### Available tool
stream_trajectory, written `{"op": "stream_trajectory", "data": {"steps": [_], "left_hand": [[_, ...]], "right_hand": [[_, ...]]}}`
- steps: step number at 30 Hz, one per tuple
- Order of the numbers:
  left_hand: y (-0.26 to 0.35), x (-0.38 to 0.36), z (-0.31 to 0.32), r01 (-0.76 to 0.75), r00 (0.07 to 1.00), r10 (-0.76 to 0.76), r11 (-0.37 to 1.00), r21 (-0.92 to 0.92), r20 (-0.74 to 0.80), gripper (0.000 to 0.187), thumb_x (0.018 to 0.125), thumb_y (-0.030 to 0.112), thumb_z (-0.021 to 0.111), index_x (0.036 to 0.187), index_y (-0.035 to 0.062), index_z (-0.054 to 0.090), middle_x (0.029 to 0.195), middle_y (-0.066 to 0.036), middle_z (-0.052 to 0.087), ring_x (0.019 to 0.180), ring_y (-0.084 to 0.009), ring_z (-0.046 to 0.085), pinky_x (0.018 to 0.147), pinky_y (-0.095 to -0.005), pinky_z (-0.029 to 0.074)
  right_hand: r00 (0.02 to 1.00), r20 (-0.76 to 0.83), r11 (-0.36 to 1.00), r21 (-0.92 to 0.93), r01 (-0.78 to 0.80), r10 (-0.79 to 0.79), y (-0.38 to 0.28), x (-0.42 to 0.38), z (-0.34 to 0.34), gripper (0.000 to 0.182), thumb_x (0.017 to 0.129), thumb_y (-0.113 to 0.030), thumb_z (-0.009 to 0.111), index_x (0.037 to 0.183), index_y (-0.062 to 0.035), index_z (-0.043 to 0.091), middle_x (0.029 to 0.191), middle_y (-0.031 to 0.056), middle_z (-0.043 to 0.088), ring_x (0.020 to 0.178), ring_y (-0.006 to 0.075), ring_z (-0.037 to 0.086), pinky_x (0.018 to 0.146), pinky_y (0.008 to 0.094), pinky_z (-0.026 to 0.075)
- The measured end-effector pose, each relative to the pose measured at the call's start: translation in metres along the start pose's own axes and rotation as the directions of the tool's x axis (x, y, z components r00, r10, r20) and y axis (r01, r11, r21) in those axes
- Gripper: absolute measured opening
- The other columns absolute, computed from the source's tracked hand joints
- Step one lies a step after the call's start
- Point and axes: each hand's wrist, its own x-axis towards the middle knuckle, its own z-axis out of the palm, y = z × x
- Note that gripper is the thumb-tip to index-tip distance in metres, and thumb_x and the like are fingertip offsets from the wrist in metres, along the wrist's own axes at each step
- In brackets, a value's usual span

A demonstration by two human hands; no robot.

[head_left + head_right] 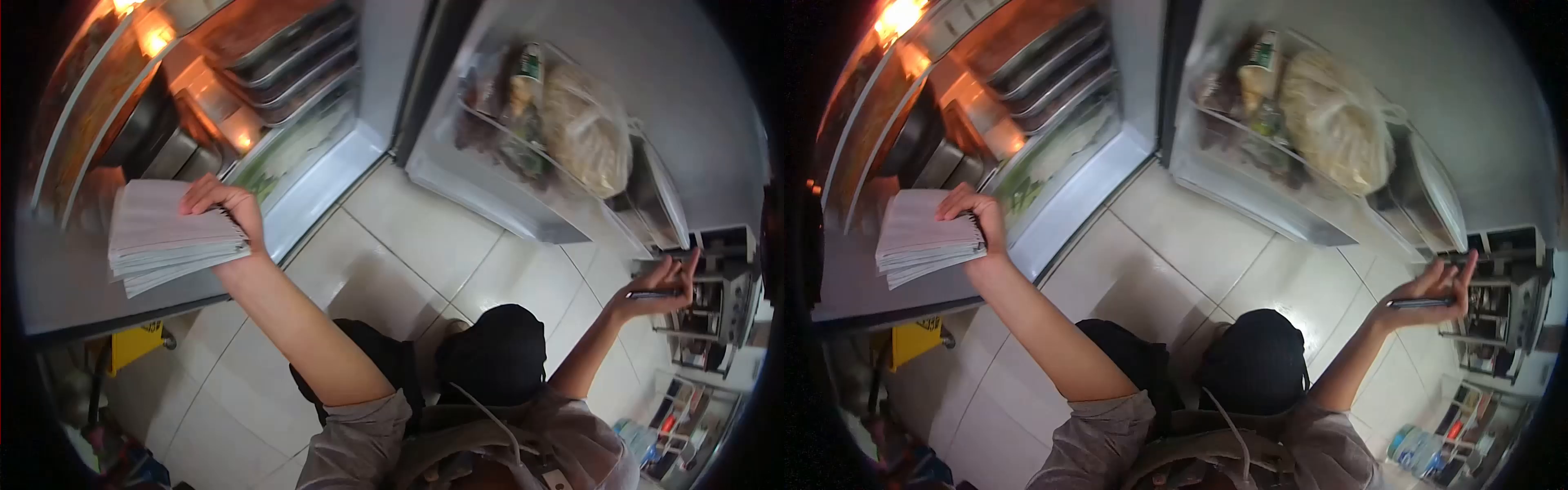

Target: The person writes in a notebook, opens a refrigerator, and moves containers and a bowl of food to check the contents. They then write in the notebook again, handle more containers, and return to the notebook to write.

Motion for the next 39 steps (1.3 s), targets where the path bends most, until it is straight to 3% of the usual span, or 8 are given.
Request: {"op": "stream_trajectory", "data": {"steps": [5, 7, 10, 12, 16, 18, 21, 39], "left_hand": [[0.004, -0.031, 0.004, -0.042, 0.999, 0.043, 0.999, 0.007, -0.025, 0.008, 0.083, 0.007, 0.048, 0.076, 0.0034, 0.046, 0.063, -0.003, 0.053, 0.053, -0.0122, 0.057, 0.05, -0.0258, 0.051], [0.013, -0.039, 0.003, -0.042, 0.998, 0.039, 0.998, -0.053, -0.051, 0.009, 0.086, 0.007, 0.046, 0.078, 0.0029, 0.045, 0.064, -0.004, 0.053, 0.052, -0.0129, 0.056, 0.049, -0.0254, 0.051], [0.029, -0.052, -0.001, -0.091, 0.996, 0.09, 0.993, -0.072, -0.008, 0.007, 0.087, 0.007, 0.045, 0.084, 0.0007, 0.045, 0.064, -0.004, 0.053, 0.052, -0.0137, 0.057, 0.048, -0.0248, 0.05], [0.038, -0.06, -0.007, -0.106, 0.994, 0.108, 0.991, -0.078, 0.015, 0.007, 0.087, 0.006, 0.044, 0.088, -0.0001, 0.044, 0.065, -0.005, 0.053, 0.053, -0.0139, 0.057, 0.049, -0.0247, 0.05], [0.052, -0.059, -0.027, -0.148, 0.989, 0.15, 0.985, -0.091, 0.011, 0.006, 0.086, 0.005, 0.044, 0.089, 0.0, 0.044, 0.066, -0.005, 0.053, 0.054, -0.014, 0.058, 0.05, -0.025, 0.05], [0.051, -0.053, -0.031, -0.08, 0.996, 0.072, 0.984, -0.159, -0.051, 0.006, 0.086, 0.005, 0.044, 0.09, 0.0002, 0.045, 0.067, -0.005, 0.054, 0.054, -0.0138, 0.058, 0.051, -0.0253, 0.05], [0.053, -0.046, -0.036, -0.055, 0.998, 0.052, 0.986, -0.156, -0.022, 0.007, 0.086, 0.005, 0.045, 0.09, 0.0001, 0.045, 0.067, -0.005, 0.053, 0.055, -0.0136, 0.058, 0.052, -0.0251, 0.05], [0.08, -0.038, 0.012, 0.233, 0.891, -0.302, 0.945, 0.23, 0.34, 0.013, 0.093, 0.006, 0.033, 0.083, 0.0024, 0.041, 0.055, -0.014, 0.056, 0.038, -0.0188, 0.057, 0.031, -0.0224, 0.043]], "right_hand": [[0.893, 0.365, 0.879, 0.472, 0.065, -0.262, -0.08, -0.066, 0.065, 0.024, 0.083, 0.0, 0.051, 0.093, -0.0075, 0.031, 0.104, 0.0228, 0.056, 0.098, 0.0358, 0.055, 0.087, 0.0475, 0.042], [0.548, 0.708, 0.764, 0.62, -0.179, -0.446, -0.131, -0.078, 0.109, 0.024, 0.082, -0.001, 0.057, 0.098, -0.0086, 0.042, 0.095, 0.0141, 0.062, 0.091, 0.0299, 0.059, 0.084, 0.0389, 0.044], [-0.169, 0.896, 0.456, 0.042, -0.889, -0.411, -0.148, -0.137, 0.177, 0.027, 0.094, -0.031, 0.048, 0.097, -0.0044, 0.05, 0.096, 0.0072, 0.061, 0.085, 0.0151, 0.057, 0.083, 0.0311, 0.044], [-0.678, 0.703, 0.612, -0.445, -0.654, -0.214, -0.16, -0.172, 0.227, 0.055, 0.096, -0.053, 0.022, 0.113, -0.0097, 0.052, 0.099, 0.0064, 0.057, 0.082, 0.0139, 0.053, 0.082, 0.0293, 0.043], [-0.551, 0.813, 0.578, -0.363, -0.731, -0.187, -0.206, -0.238, 0.293, 0.038, 0.095, -0.027, 0.04, 0.13, -0.0123, 0.042, 0.109, 0.0094, 0.054, 0.083, 0.0164, 0.052, 0.079, 0.0297, 0.045], [-0.487, 0.86, -0.128, -0.506, -0.853, -0.154, -0.229, -0.256, 0.313, 0.037, 0.089, -0.015, 0.044, 0.125, -0.0075, 0.041, 0.114, 0.011, 0.05, 0.075, 0.0144, 0.051, 0.073, 0.0297, 0.044], [-0.476, 0.861, -0.318, -0.509, -0.8, -0.181, -0.24, -0.271, 0.322, 0.019, 0.09, -0.013, 0.043, 0.107, -0.005, 0.044, 0.108, 0.0111, 0.054, 0.056, 0.0103, 0.041, 0.063, 0.0262, 0.041], [-0.713, 0.695, -0.046, -0.718, -0.694, -0.089, -0.182, -0.222, 0.202, 0.009, 0.092, -0.018, 0.048, 0.093, -0.0095, 0.046, 0.102, 0.0045, 0.061, 0.042, 0.0061, 0.029, 0.054, 0.0264, 0.038]]}}
